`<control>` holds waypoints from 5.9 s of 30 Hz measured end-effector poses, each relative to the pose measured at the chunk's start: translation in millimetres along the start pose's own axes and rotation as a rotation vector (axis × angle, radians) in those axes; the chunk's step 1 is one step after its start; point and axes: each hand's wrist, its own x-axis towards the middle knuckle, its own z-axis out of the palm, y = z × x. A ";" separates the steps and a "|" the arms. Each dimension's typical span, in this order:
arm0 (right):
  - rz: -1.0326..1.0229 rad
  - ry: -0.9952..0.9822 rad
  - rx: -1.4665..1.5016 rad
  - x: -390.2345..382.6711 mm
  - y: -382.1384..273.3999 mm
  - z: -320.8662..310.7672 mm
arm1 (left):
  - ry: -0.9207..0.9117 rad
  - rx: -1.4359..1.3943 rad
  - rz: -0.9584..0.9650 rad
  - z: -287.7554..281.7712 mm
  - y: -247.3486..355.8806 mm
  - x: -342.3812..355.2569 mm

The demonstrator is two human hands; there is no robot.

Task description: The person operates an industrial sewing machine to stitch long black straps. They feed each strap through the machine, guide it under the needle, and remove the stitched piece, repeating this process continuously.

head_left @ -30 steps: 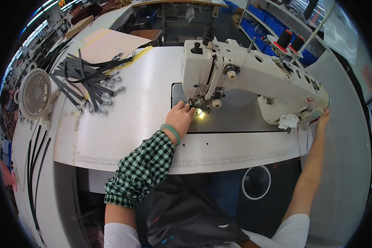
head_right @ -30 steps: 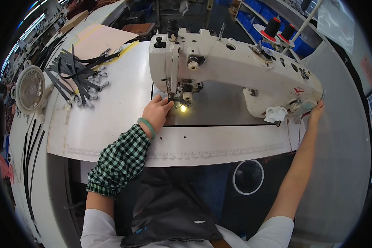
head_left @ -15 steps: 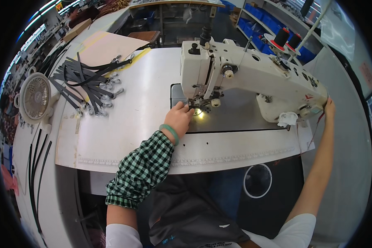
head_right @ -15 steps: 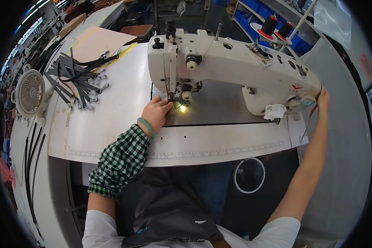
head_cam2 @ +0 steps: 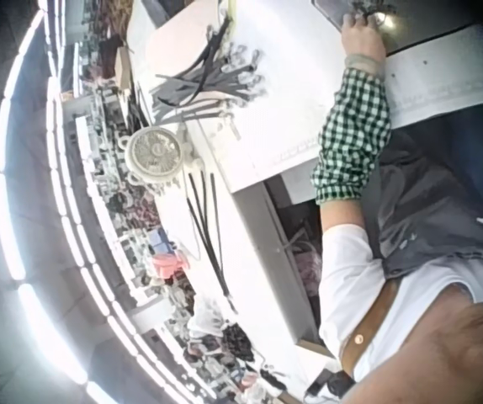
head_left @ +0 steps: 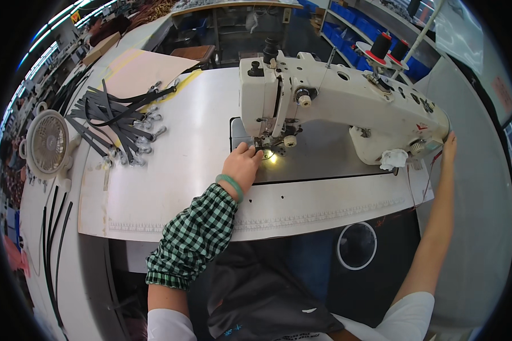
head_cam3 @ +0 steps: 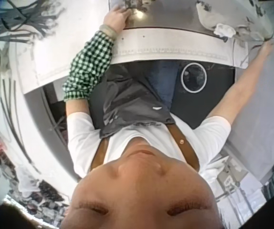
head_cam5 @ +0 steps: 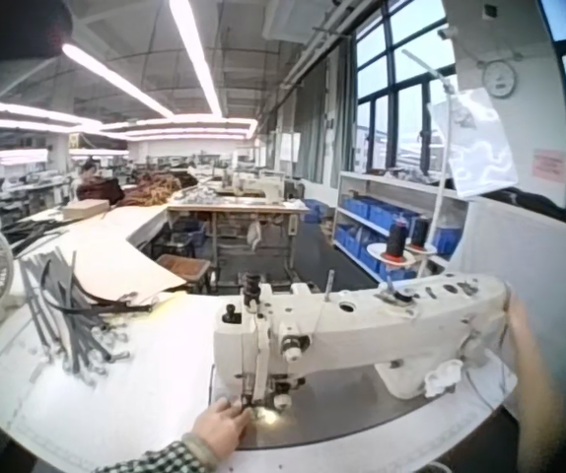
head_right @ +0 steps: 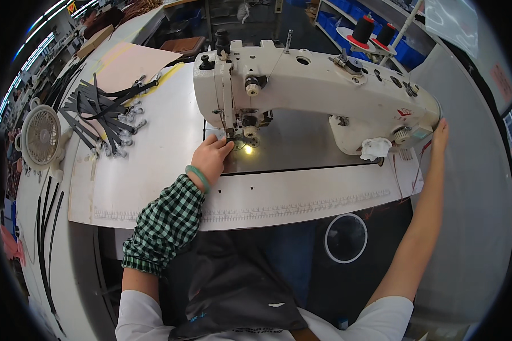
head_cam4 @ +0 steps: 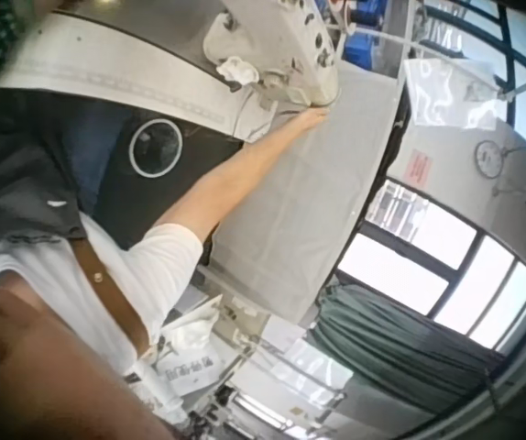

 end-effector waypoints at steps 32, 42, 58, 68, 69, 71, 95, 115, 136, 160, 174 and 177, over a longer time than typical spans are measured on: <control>-0.185 0.099 0.060 51.1 82.2 6.2 | -0.045 0.186 -0.241 16.9 -52.7 34.3; 0.090 0.147 0.176 -23.5 49.1 -29.0 | 0.325 0.168 -0.463 -67.3 -117.2 -59.9; -0.638 -0.923 0.759 -412.0 -263.9 30.6 | -0.350 0.065 0.150 -101.7 -4.2 -102.8; 0.347 -2.090 1.312 -458.6 -254.1 25.8 | -0.438 -1.285 0.022 -119.1 40.5 -50.6; 0.366 -2.145 1.329 -468.0 -243.4 25.7 | -0.327 -1.367 0.126 -106.6 28.7 -42.3; 0.187 -2.166 1.191 -477.5 -222.6 24.6 | -0.252 -1.468 0.058 -98.5 0.9 -24.1; -0.375 -0.622 0.676 -397.7 -221.5 4.6 | -0.059 -0.106 0.047 -0.5 -9.9 -20.0; -0.058 -0.011 -0.144 32.4 19.1 -23.5 | 0.029 -0.182 -0.119 1.5 -5.6 -16.4; 0.068 0.077 0.384 8.0 23.2 -19.5 | 0.049 -0.155 -0.013 3.1 13.1 1.9; -0.034 0.068 0.119 1.7 -23.8 -9.8 | -0.029 -0.083 -0.021 2.3 4.1 -3.1; 0.118 0.200 0.487 -61.8 7.5 20.9 | -0.034 -0.093 -0.023 4.1 0.9 -3.0; 0.093 0.093 0.634 -55.7 -1.5 17.4 | -0.019 -0.089 -0.017 3.2 -0.9 -4.5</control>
